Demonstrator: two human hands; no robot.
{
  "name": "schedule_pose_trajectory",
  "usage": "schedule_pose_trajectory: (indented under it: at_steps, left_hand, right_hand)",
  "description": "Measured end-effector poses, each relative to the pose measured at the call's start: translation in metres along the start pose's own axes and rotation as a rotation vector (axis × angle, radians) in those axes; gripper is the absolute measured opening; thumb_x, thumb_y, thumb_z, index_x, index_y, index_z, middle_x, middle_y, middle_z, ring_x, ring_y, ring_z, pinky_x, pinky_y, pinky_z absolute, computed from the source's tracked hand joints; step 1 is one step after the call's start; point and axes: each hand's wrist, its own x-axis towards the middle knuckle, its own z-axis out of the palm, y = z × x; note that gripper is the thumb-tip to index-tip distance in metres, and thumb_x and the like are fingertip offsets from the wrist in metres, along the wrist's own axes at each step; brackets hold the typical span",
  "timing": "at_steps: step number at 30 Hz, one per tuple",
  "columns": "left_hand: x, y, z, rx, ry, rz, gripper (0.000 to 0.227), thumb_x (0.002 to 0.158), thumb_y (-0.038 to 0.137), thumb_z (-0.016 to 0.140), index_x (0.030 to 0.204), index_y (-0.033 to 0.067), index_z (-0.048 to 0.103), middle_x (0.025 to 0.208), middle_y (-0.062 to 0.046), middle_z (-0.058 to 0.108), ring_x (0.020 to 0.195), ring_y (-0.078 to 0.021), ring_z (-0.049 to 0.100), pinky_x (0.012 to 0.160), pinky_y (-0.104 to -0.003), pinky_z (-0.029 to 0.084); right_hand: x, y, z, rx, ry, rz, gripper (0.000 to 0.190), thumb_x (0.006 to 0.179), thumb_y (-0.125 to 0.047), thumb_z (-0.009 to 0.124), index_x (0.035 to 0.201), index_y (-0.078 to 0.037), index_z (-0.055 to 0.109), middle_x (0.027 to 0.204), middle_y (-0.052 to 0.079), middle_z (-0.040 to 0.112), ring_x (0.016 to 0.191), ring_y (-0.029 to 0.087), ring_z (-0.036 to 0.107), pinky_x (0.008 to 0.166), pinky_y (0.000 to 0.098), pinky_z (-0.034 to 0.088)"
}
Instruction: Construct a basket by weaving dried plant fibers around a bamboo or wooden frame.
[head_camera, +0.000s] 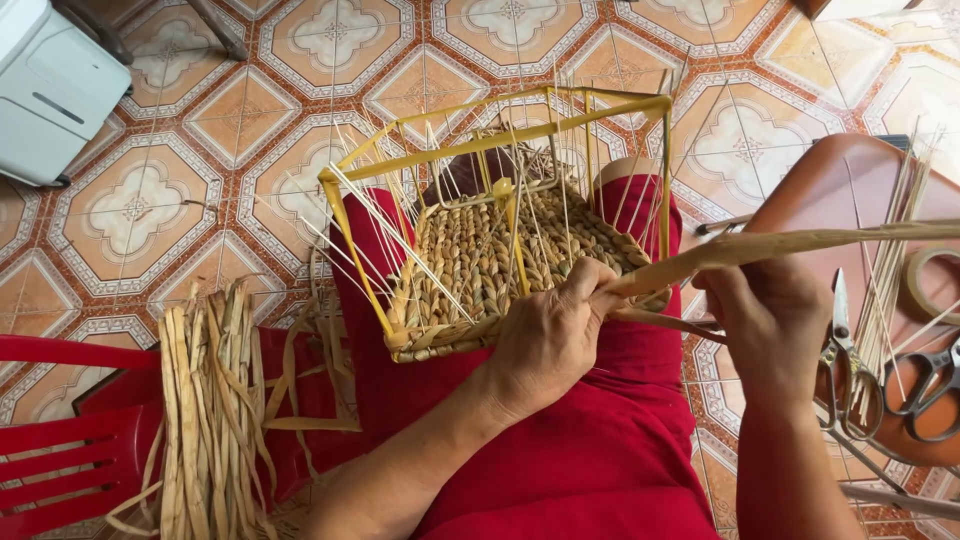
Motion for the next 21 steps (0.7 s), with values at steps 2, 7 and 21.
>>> schedule_pose_trajectory:
  at_steps: [2,7,21]
  left_hand:
    - [0.007,0.0,0.0,-0.038,-0.031,-0.102,0.012,0.107,0.013,0.053,0.108,0.0013,0.051,0.061,-0.007,0.063,0.044,-0.0133,0.062,0.033,-0.027,0.049]
    - [0.021,0.002,0.012,0.048,-0.128,-0.183,0.011,0.107,0.008,0.054,0.101,-0.0014,0.058,0.066,-0.01,0.066,0.046,-0.0164,0.064,0.035,-0.028,0.051]
    - [0.019,0.011,0.005,-0.002,0.004,-0.001,0.0,0.099,0.01,0.066,0.099,0.0103,0.065,0.092,-0.002,0.076,0.068,-0.0104,0.073,0.059,-0.028,0.062]
  right_hand:
    - [-0.008,0.002,0.005,0.181,-0.04,-0.107,0.016,0.107,-0.008,0.062,0.119,0.0,0.07,0.093,0.01,0.07,0.077,0.016,0.064,0.066,0.0287,0.051]
    - [-0.014,0.0,0.013,0.475,-0.251,-0.207,0.015,0.108,-0.005,0.055,0.114,0.002,0.066,0.103,0.01,0.073,0.093,0.016,0.074,0.086,0.0285,0.064]
    - [0.009,-0.008,-0.039,-0.648,-0.313,-0.298,0.034,0.08,-0.023,0.08,0.111,-0.012,0.076,0.096,0.006,0.078,0.082,0.015,0.071,0.071,0.0347,0.056]
